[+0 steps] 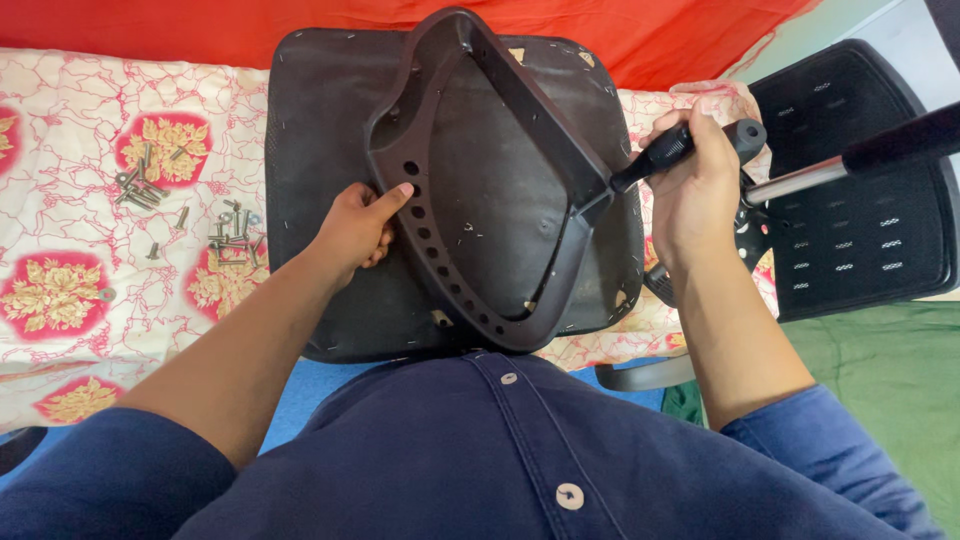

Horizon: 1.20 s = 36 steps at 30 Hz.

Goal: The person uses a screwdriver to tighten screws into a black plastic chair frame resting on a table. The person holds the frame with one hand and turns the screwdriver with the other, working on multiple screw holes along the frame edge.

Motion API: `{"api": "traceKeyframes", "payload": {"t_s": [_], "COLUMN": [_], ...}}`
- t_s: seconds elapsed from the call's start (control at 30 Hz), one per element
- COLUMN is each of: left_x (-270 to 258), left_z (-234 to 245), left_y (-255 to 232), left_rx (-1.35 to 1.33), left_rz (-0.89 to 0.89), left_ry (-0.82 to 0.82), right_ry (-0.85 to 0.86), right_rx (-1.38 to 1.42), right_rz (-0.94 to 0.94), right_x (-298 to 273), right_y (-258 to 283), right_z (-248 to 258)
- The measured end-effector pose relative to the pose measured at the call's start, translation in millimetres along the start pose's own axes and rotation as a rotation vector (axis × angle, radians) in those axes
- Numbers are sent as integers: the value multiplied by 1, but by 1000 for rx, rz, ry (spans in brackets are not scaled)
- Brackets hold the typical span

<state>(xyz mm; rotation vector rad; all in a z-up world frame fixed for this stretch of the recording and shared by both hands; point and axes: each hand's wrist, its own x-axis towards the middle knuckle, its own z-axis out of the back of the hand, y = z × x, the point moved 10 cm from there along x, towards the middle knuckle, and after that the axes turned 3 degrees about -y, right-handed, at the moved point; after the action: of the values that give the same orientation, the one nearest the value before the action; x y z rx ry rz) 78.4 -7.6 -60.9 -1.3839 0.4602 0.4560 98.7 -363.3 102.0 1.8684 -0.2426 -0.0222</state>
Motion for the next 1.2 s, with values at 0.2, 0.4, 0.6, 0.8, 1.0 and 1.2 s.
{"api": "traceKeyframes", "payload": {"t_s": [0.2,0.4,0.6,0.8,1.0,1.2], "left_x": [0,-2,-3,-4,-2,-1], "left_z": [1,1,2,2,1,0], "left_y": [0,-1,-4,-3,-1,-1], "left_rx": [0,3,56,17,29,-21], "left_rz": [8,-5,6,14,39,25], "left_ry": [0,-1,7,14,15,35], "right_ry": [-45,18,-75,-214,-180,-133], "right_rx": [12,118,95,96,-307,44], "right_rz": [-81,-88,-1,-49,227,68], "right_x": [-1,8,10,9,5,12], "right_y": [-4,-17,-14,-17,3,-9], "right_z": [-7,-2,21,26,20,30]}}
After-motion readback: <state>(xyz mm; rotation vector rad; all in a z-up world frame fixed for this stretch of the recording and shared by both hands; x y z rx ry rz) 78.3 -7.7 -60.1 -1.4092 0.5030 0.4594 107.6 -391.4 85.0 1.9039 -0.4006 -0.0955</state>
